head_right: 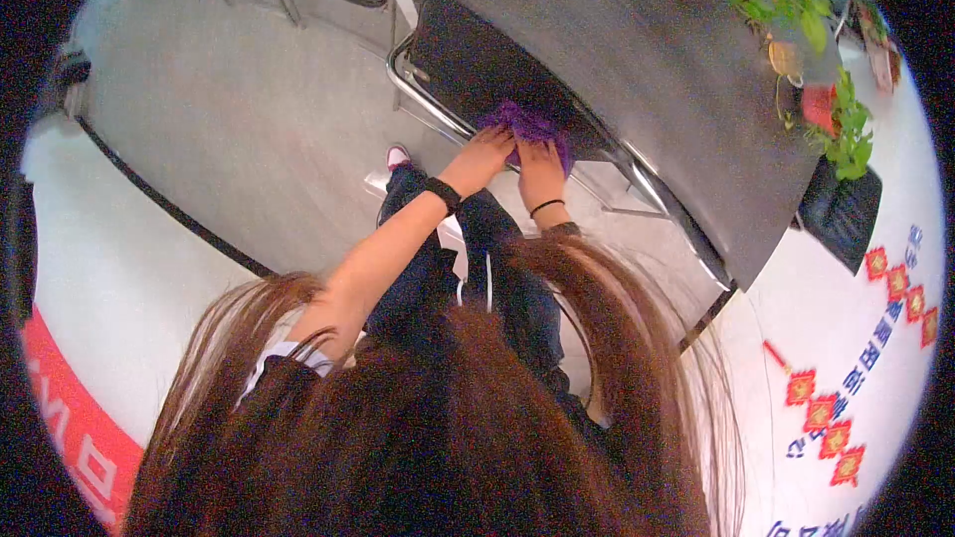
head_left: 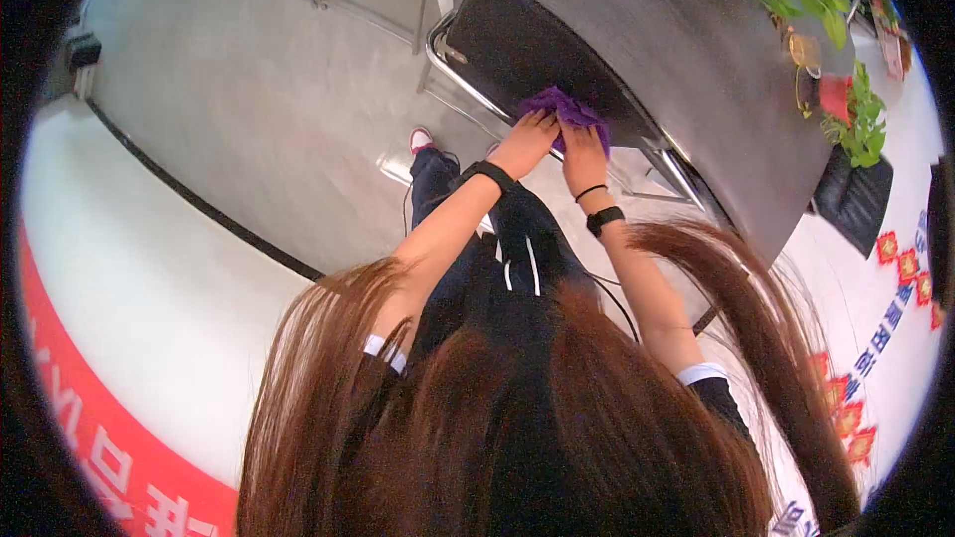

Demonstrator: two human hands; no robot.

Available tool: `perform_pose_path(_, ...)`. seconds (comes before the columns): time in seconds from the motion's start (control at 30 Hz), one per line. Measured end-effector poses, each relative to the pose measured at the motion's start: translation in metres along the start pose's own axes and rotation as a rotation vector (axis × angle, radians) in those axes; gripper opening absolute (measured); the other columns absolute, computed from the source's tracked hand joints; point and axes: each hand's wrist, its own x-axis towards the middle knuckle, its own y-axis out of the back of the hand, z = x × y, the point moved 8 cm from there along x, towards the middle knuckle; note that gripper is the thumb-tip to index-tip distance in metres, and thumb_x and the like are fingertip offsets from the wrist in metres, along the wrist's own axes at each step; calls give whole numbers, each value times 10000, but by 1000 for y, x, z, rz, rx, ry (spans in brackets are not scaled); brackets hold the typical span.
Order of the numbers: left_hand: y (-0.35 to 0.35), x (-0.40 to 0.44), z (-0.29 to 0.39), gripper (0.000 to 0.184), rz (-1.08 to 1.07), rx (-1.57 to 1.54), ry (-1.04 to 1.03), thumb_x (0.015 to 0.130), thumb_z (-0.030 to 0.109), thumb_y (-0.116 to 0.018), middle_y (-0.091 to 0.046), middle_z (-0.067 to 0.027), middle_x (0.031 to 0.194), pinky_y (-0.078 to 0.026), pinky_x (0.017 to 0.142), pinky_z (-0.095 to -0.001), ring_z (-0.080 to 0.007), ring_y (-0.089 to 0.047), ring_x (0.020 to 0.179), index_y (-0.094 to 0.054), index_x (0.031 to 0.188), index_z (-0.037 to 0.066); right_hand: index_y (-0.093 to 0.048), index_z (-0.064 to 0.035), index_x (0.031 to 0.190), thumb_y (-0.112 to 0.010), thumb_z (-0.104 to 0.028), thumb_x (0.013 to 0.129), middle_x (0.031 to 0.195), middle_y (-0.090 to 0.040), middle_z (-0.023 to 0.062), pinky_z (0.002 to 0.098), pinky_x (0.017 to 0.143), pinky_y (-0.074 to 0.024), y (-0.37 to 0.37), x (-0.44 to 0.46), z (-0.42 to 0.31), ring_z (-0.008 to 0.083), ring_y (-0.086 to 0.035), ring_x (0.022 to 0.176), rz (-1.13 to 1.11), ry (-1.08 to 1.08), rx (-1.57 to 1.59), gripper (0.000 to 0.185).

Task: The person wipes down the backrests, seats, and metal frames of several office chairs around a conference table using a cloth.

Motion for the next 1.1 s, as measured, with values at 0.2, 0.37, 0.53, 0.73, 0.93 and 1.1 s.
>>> perform_pose_path(0.2, 8, -48, -63, 550, -220, 87, -171, 817, 95, -515, -420, -146, 1425, -275, 1135, -428, -327, -350, 1351, -441, 1353, 2, -342, -56, 1435, -536, 41, 753, 1428, -429, 156, 438, 1092, -327, -56, 8, -61, 401, -390, 1297, -103, -313, 424, 715)
perform_pose_path(0.37, 54, -57, -98, 557, -200, 93, -185, 822, 39, -472, -368, -121, 1470, -263, 1147, -432, -320, -313, 1378, -411, 1374, 5, -252, -28, 1453, -647, -64, 728, 1484, -340, 159, 484, 1136, -230, -76, 48, -97, 378, -326, 1350, -41, -318, 415, 827)
perform_pose_path(0.53, 79, -51, -135, 671, -251, 139, -195, 762, 12, -546, -340, -122, 1489, -254, 1153, -433, -320, -292, 1390, -355, 1404, -14, -238, -37, 1454, -725, -99, 662, 1385, -443, 167, 457, 1074, -311, -86, 99, -113, 354, -431, 1251, 13, -365, 358, 932)
perform_pose_path(0.73, 72, -27, -139, 640, -162, 111, -186, 678, 29, -634, -466, -202, 1273, -298, 1077, -470, -390, -406, 1213, -429, 1279, -49, -374, -26, 1371, -721, -120, 673, 1196, -557, 137, 389, 952, -391, -108, 104, -107, 291, -526, 1095, 61, -423, 200, 785)
perform_pose_path(0.93, 30, -19, -106, 712, -134, 280, -197, 606, 90, -723, -471, -185, 1215, -286, 1070, -478, -368, -419, 1167, -436, 1244, -41, -516, -23, 1213, -501, -139, 828, 1104, -584, 116, 364, 965, -386, -86, 64, -86, 261, -540, 1025, 205, -406, 104, 402)
perform_pose_path(1.1, -14, -19, -55, 715, -150, 332, -158, 637, 146, -727, -453, -179, 1221, -257, 1081, -515, -372, -412, 1165, -417, 1258, -24, -512, -6, 1214, -510, -123, 790, 1132, -566, 134, 394, 985, -368, -84, 7, -46, 292, -517, 1069, 276, -334, 167, 440)
